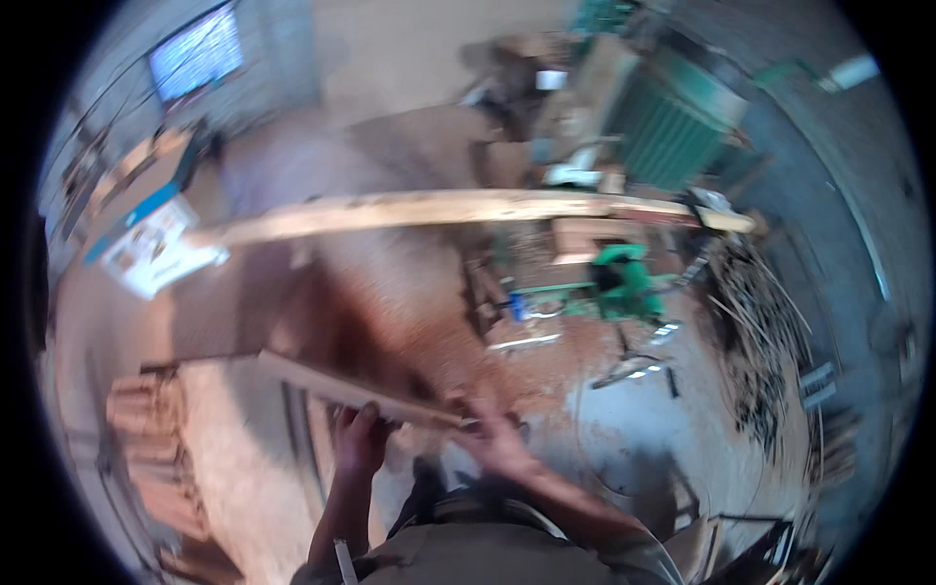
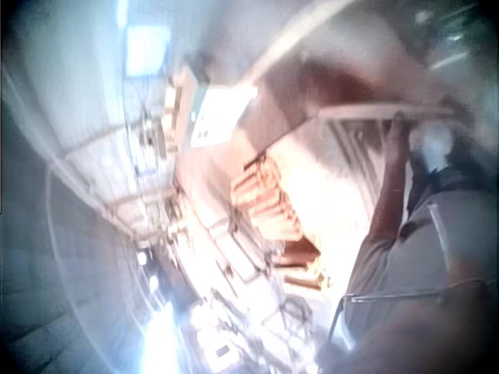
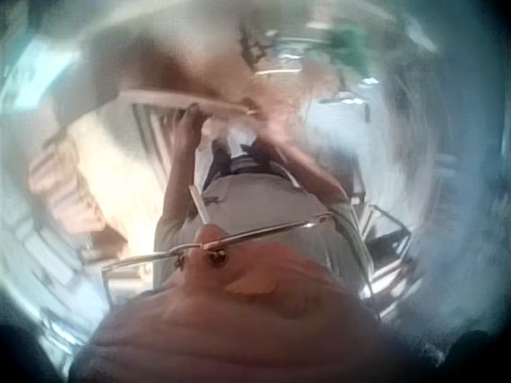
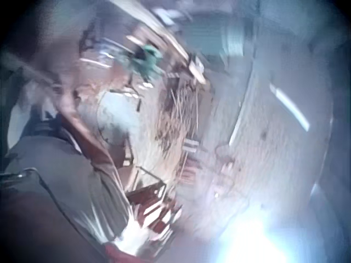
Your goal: The person operates a green mortising machine to cut rectangular holes into wooden planks. They repeatedly position each plank under the cutter, lower the machine to cut, and then stack the finished pieces on a nearby table.
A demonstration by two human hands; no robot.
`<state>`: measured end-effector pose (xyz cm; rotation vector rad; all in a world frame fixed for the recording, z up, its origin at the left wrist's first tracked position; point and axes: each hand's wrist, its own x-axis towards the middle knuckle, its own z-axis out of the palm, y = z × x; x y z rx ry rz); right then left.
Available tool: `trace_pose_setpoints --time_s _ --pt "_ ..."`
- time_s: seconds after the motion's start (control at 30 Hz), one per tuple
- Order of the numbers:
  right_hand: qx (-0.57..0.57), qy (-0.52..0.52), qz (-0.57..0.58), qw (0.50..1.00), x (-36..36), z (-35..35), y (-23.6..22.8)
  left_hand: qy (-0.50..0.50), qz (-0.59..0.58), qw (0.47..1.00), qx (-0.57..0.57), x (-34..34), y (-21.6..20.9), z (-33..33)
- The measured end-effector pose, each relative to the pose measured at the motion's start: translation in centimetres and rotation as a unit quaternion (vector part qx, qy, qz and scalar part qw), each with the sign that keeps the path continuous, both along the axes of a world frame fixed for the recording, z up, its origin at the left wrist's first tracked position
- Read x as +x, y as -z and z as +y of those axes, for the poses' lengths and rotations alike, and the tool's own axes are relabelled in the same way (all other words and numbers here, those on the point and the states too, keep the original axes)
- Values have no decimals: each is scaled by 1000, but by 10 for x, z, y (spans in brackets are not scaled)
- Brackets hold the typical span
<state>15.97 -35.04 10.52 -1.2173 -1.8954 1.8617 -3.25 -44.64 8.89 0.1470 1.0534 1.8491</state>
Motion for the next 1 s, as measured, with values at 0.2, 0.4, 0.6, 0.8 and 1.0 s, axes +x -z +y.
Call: trace_pose_setpoints --time_s 0.2,0.4,0.6,0.8,1.0 --pt "-51 78 241 966 55 67 -26 -42 -23 995 85 3 -30 53" --pt "-71 174 253 949 147 170 -71 -77 10 994 71 44 -38 123" --pt "47 350 306 884 258 237 -72 -82 12 991 100 45 -49 204" --pt "-12 480 280 831 335 235 -32 -46 63 991 108 16 -33 307" --pt "-53 557 209 802 357 211 -21 -90 63 994 19 -16 20 394"
